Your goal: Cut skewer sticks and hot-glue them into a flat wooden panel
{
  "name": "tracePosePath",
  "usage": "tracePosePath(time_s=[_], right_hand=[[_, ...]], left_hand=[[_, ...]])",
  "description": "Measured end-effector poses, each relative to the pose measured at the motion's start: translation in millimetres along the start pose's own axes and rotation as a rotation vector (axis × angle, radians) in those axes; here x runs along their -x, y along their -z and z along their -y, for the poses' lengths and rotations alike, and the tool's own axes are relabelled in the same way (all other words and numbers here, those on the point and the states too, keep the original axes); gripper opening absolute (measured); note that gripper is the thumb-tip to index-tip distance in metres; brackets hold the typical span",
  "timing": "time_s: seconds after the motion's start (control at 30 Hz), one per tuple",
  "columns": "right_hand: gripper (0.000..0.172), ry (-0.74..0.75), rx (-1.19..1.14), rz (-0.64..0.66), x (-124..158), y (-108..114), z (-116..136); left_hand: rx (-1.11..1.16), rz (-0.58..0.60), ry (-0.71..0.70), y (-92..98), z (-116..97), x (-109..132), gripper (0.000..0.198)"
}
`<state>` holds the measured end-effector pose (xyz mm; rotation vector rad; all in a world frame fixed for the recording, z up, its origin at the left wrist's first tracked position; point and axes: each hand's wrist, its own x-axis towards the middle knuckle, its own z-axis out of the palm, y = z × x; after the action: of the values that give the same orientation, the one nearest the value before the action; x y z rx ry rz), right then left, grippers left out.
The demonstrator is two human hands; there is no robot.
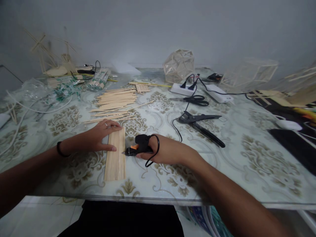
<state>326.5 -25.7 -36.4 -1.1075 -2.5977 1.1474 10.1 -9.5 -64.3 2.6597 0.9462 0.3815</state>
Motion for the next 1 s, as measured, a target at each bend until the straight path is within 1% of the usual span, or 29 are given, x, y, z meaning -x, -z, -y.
tracePosePath(time_s=[0.1, 0.3, 0.47, 0.6, 0.83, 1.0], right_hand=[[0.032, 0.014, 0.011, 0.015, -1.2, -0.8, -1.7], [0.033, 0.006, 0.017, -0.020, -2.2, -1.2, -2.1], [0.039, -0.015, 0.011, -0.016, -2.2, -0.5, 0.2], [0.042, -0.004, 0.021, -0.035, -2.5, -0.7, -0.4], [0.042, 0.001, 0.018, -0.029, -2.6, 2.7, 2.7], [0.042, 0.005, 0.008, -0.030, -1.7, 1.1, 1.5]], left_hand=[[0.001, -0.004, -0.007, -0.4, 0.6, 0.0, 0.081], [0.007, -0.010, -0.001, -0.4, -0.3, -0.1, 0.080], [0.002, -0.007, -0.006, -0.3, -0.1, 0.3, 0.081], [-0.002, -0.002, 0.006, -0.5, 0.3, 0.4, 0.082], [0.009, 0.005, 0.008, 0.5, -0.5, -0.4, 0.082], [0.012, -0.004, 0.005, -0.5, 0.3, 0.0, 0.081]])
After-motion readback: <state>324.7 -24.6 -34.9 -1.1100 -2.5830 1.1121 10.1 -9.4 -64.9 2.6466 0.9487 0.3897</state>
